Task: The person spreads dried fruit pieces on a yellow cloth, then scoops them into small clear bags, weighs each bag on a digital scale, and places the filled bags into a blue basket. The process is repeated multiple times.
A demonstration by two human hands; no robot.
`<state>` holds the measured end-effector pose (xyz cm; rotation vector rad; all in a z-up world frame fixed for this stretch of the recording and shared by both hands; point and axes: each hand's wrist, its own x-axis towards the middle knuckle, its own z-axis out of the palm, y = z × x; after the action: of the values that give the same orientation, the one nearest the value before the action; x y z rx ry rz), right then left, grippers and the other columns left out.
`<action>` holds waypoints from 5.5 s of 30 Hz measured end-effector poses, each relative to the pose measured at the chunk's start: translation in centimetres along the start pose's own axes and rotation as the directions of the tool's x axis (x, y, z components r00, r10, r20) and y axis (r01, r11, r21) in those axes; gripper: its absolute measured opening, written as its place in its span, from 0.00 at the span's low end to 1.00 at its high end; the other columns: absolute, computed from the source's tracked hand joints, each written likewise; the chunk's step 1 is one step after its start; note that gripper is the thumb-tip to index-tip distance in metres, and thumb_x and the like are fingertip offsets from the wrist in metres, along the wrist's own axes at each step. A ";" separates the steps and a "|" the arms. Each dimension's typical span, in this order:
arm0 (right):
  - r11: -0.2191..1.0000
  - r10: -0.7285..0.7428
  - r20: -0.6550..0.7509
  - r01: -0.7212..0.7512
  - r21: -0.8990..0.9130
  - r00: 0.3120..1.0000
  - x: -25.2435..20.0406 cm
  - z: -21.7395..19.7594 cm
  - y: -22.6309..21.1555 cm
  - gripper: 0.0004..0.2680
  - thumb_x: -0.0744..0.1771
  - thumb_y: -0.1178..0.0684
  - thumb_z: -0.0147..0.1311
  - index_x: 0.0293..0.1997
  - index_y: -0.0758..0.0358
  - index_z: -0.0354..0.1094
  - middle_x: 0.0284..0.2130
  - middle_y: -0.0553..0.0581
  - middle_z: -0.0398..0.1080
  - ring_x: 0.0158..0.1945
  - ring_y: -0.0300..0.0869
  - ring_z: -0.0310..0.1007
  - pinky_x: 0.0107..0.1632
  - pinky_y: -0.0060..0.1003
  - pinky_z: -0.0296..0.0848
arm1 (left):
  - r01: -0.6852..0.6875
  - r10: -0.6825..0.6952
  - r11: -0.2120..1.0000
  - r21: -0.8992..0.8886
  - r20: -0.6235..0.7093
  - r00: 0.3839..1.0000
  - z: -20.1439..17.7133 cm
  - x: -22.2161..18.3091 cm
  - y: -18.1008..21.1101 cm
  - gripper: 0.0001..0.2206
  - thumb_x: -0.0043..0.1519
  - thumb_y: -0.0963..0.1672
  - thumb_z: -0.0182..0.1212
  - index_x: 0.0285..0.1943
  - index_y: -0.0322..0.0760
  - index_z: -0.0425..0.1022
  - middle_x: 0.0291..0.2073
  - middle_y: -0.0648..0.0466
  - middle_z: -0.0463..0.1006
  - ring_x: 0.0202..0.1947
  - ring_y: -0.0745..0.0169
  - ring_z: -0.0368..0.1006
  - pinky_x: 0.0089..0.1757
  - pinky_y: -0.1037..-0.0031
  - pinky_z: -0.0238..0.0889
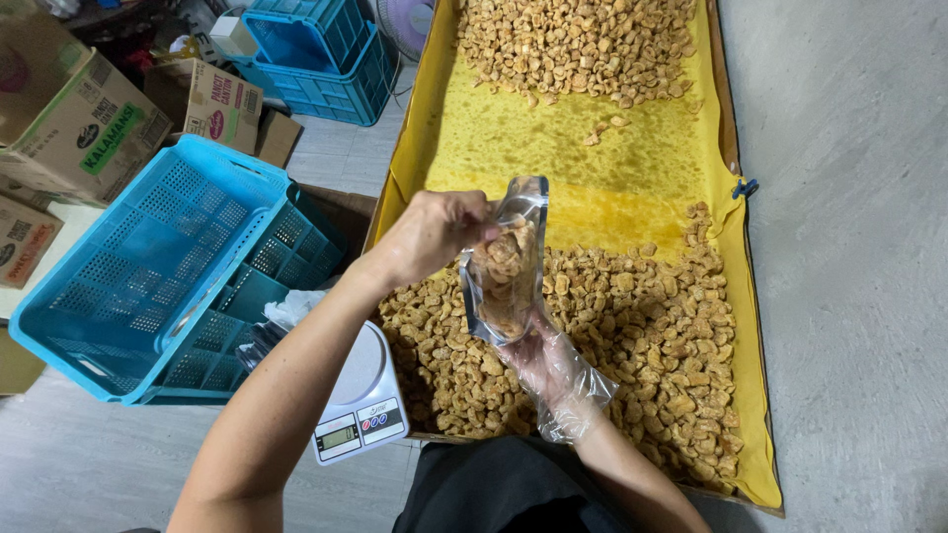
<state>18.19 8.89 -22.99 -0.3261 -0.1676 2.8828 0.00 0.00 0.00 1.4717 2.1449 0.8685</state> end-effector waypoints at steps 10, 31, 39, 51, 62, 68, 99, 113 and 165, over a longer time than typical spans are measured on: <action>0.992 0.004 0.120 0.011 -0.125 0.993 -0.4 2.2 -1.3 0.27 0.64 0.53 0.61 0.70 0.61 0.50 0.60 0.68 0.60 0.59 0.52 0.68 0.55 0.43 0.78 | 0.217 -0.224 0.973 0.074 0.114 0.968 -3.2 -0.7 1.9 0.15 0.66 0.50 0.57 0.35 0.36 0.80 0.31 0.47 0.83 0.32 0.58 0.76 0.39 0.62 0.71; 0.865 0.247 -0.056 -0.246 -0.437 0.967 -4.8 6.6 0.0 0.24 0.62 0.47 0.59 0.65 0.56 0.57 0.56 0.68 0.65 0.57 0.53 0.70 0.52 0.38 0.77 | 0.101 -0.115 0.974 0.201 0.062 0.991 -1.9 -2.5 1.2 0.12 0.59 0.50 0.64 0.42 0.39 0.78 0.31 0.49 0.84 0.32 0.58 0.80 0.39 0.64 0.72; 0.317 0.020 0.088 0.077 -0.945 0.996 -5.9 13.4 -7.1 0.22 0.65 0.42 0.55 0.63 0.61 0.63 0.54 0.63 0.72 0.58 0.46 0.72 0.59 0.32 0.68 | 0.057 0.017 0.974 -0.220 0.321 0.947 1.0 -3.7 -0.8 0.09 0.60 0.48 0.64 0.31 0.39 0.79 0.27 0.54 0.84 0.31 0.68 0.80 0.38 0.71 0.74; 0.312 0.139 0.018 -0.026 -0.950 0.990 -3.2 12.8 -3.6 0.26 0.62 0.36 0.57 0.61 0.63 0.64 0.53 0.58 0.73 0.60 0.42 0.71 0.66 0.41 0.68 | 0.279 -0.158 0.886 -0.369 0.324 0.933 5.2 -6.3 -3.8 0.10 0.55 0.49 0.69 0.35 0.39 0.83 0.27 0.56 0.85 0.28 0.69 0.81 0.36 0.73 0.77; 0.213 0.180 0.124 0.084 -0.974 0.976 -3.9 12.3 -3.3 0.24 0.65 0.36 0.54 0.61 0.64 0.65 0.57 0.62 0.72 0.63 0.47 0.69 0.68 0.46 0.65 | 0.377 -0.239 0.874 -0.308 0.403 0.883 5.0 -5.8 -3.5 0.10 0.58 0.47 0.65 0.35 0.35 0.83 0.24 0.53 0.82 0.20 0.70 0.74 0.23 0.72 0.70; 0.653 0.201 0.023 -0.116 -0.749 0.979 -4.5 10.6 -3.7 0.20 0.68 0.45 0.47 0.68 0.53 0.57 0.66 0.56 0.63 0.71 0.40 0.58 0.71 0.39 0.54 | 0.304 -0.305 0.952 0.026 0.132 0.943 6.0 -6.5 -3.0 0.10 0.62 0.48 0.63 0.42 0.37 0.80 0.28 0.50 0.82 0.22 0.68 0.77 0.26 0.76 0.72; 0.266 0.033 -0.129 -0.133 -0.955 0.991 -3.7 11.5 -3.3 0.13 0.64 0.50 0.55 0.52 0.60 0.71 0.48 0.51 0.77 0.57 0.42 0.74 0.63 0.40 0.65 | 0.260 -0.325 0.945 0.200 0.465 0.824 1.6 -5.6 -3.6 0.13 0.59 0.48 0.61 0.50 0.41 0.79 0.36 0.49 0.82 0.29 0.63 0.80 0.31 0.73 0.76; 0.062 0.170 0.199 0.191 -0.980 0.965 0.2 6.3 -1.7 0.17 0.66 0.43 0.51 0.55 0.65 0.70 0.50 0.64 0.73 0.55 0.44 0.72 0.61 0.43 0.70 | 0.115 -0.190 0.970 0.214 0.369 0.910 1.7 -9.0 -5.3 0.10 0.55 0.47 0.67 0.39 0.36 0.83 0.30 0.44 0.83 0.31 0.55 0.78 0.36 0.64 0.71; 0.184 0.178 -0.350 -0.380 -0.906 0.920 16.8 2.6 13.9 0.21 0.68 0.44 0.42 0.66 0.66 0.54 0.65 0.70 0.59 0.67 0.57 0.60 0.64 0.53 0.64 | 0.458 -0.181 0.883 0.104 -0.824 0.536 -16.8 -21.9 -54.3 0.16 0.64 0.35 0.49 0.61 0.26 0.71 0.52 0.32 0.75 0.52 0.32 0.72 0.53 0.56 0.66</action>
<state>-1.37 -0.69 -25.84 -0.8695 -2.1535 2.5505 -39.64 -38.69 -25.42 0.7368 3.2233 1.2436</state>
